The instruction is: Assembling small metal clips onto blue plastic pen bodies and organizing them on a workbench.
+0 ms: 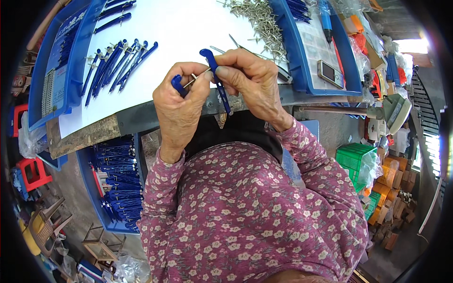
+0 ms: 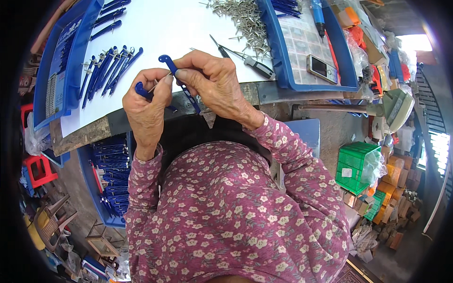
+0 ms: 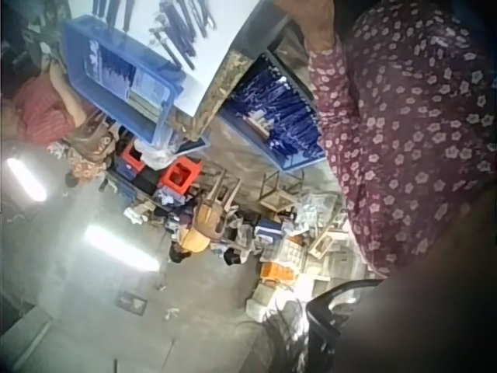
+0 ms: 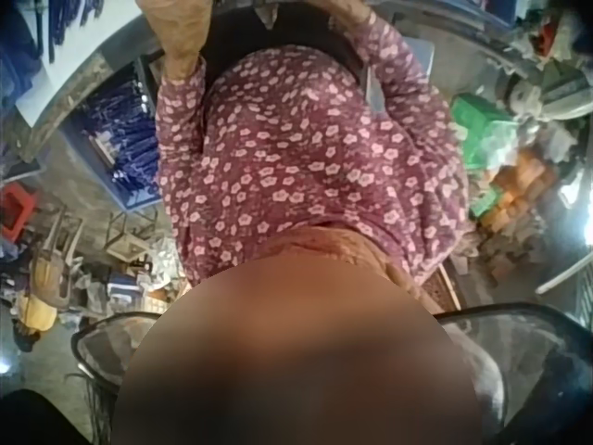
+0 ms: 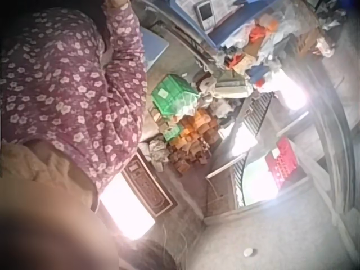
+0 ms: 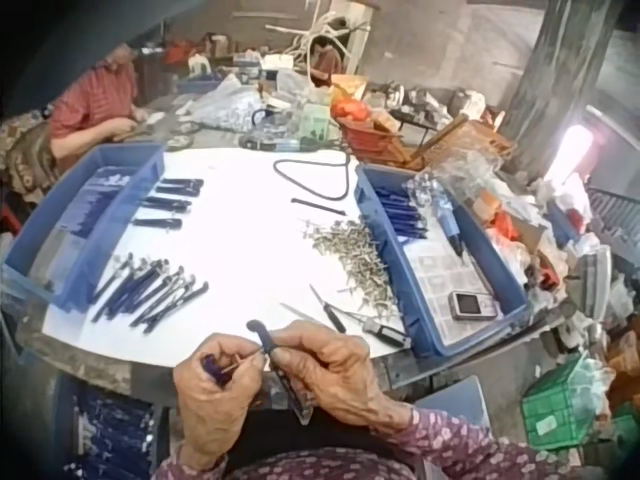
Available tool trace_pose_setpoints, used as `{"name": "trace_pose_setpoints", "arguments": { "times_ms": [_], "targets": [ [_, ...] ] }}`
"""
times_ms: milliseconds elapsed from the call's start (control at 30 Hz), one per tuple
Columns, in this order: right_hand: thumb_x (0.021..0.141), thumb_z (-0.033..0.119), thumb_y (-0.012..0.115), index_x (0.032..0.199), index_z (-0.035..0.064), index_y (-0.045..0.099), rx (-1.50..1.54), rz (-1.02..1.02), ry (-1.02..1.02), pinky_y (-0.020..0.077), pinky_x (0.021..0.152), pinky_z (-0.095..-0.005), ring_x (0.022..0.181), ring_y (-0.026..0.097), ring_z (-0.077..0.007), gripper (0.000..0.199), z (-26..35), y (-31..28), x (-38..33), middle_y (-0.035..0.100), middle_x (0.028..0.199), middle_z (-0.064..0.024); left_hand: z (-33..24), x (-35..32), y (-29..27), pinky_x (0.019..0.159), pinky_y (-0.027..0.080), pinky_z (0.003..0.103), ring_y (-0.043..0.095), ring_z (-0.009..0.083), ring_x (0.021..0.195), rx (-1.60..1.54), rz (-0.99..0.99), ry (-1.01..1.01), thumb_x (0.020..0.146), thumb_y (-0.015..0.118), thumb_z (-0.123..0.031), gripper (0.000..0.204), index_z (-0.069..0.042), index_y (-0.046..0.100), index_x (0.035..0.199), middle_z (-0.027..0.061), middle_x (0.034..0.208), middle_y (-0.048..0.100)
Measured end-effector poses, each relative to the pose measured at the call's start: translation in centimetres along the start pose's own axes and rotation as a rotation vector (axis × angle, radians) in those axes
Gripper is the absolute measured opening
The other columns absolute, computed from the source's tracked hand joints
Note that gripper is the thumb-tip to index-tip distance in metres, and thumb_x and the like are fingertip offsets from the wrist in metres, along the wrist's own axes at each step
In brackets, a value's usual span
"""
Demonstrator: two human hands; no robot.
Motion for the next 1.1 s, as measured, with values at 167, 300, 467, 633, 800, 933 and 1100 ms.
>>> {"name": "trace_pose_setpoints", "arguments": {
  "times_ms": [167, 300, 467, 633, 800, 933, 1100],
  "targets": [
    [0.086, 0.004, 0.055, 0.098, -0.0025, 0.060, -0.022, -0.006, -0.090, 0.0354, 0.046, -0.0167, 0.053, 0.045, -0.0035, 0.015, 0.1, 0.2, 0.0, 0.054, 0.068, -0.0002, 0.0, 0.0, 0.2, 0.046, 0.032, 0.015, 0.044, -0.0005, 0.055, -0.077, -0.019, -0.047, 0.082, 0.059, -0.004, 0.012, 0.002, 0.061, 0.092, -0.0040, 0.063, 0.051],
    [0.086, 0.003, 0.054, 0.102, -0.0027, 0.059, -0.134, 0.025, -0.224, 0.0350, 0.044, -0.0175, 0.052, 0.044, -0.0041, 0.018, 0.0, 0.2, 0.0, 0.054, 0.069, -0.0012, -0.2, 0.4, -0.3, 0.044, 0.031, 0.016, 0.042, 0.0006, 0.052, -0.070, 0.005, -0.096, 0.082, 0.059, -0.004, 0.011, 0.003, 0.061, 0.090, -0.0035, 0.060, 0.050],
    [0.084, 0.002, 0.056, 0.101, -0.0020, 0.060, -0.336, 0.066, -0.394, 0.0378, 0.045, -0.0189, 0.052, 0.048, -0.0064, 0.018, 0.3, 0.1, 0.4, 0.057, 0.072, -0.0042, 0.5, 0.4, -0.6, 0.042, 0.023, 0.017, 0.037, 0.0021, 0.047, -0.347, -0.003, -0.162, 0.081, 0.058, -0.003, 0.009, 0.004, 0.061, 0.086, -0.0035, 0.057, 0.047],
    [0.080, 0.001, 0.060, 0.101, -0.0010, 0.060, -0.415, 0.075, -0.359, 0.0430, 0.049, -0.0201, 0.057, 0.054, -0.0084, 0.021, 0.7, 0.0, 0.5, 0.059, 0.077, -0.0062, 0.6, 0.5, -0.8, 0.041, 0.023, 0.018, 0.037, 0.0026, 0.046, -0.408, -0.003, -0.200, 0.081, 0.059, -0.004, 0.009, 0.004, 0.060, 0.086, -0.0024, 0.057, 0.048],
    [0.074, -0.005, 0.062, 0.103, 0.0006, 0.061, -0.361, 0.008, -0.495, 0.0500, 0.062, -0.0230, 0.074, 0.062, -0.0147, 0.029, 0.6, -0.2, 0.7, 0.063, 0.084, -0.0098, 0.8, 0.5, -0.8, 0.041, 0.023, 0.017, 0.038, 0.0030, 0.047, -0.443, 0.032, -0.221, 0.081, 0.059, -0.004, 0.009, 0.003, 0.060, 0.086, -0.0017, 0.058, 0.049],
    [0.073, -0.007, 0.062, 0.104, 0.0009, 0.061, -0.478, 0.041, -0.661, 0.0508, 0.065, -0.0253, 0.080, 0.063, -0.0199, 0.032, 0.5, -0.6, 0.9, 0.063, 0.091, -0.0123, 0.7, 0.6, -0.6, 0.041, 0.023, 0.017, 0.039, 0.0033, 0.048, -0.469, 0.033, -0.260, 0.080, 0.060, -0.004, 0.008, 0.003, 0.060, 0.085, -0.0012, 0.059, 0.049],
    [0.069, -0.011, 0.063, 0.104, -0.0008, 0.060, -0.542, 0.121, -0.739, 0.0516, 0.066, -0.0277, 0.081, 0.064, -0.0252, 0.037, 0.3, -1.0, 0.9, 0.062, 0.097, -0.0164, 0.7, 0.4, -0.5, 0.041, 0.023, 0.017, 0.039, 0.0033, 0.049, -0.495, 0.037, -0.267, 0.080, 0.060, -0.005, 0.008, 0.002, 0.060, 0.084, -0.0008, 0.060, 0.049]
  ]
}}
Point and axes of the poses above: each hand's wrist, its own x-axis towards the middle knuckle, its own y-axis out of the palm, z = x × y, the point moved 2 cm from there along x, towards the middle knuckle
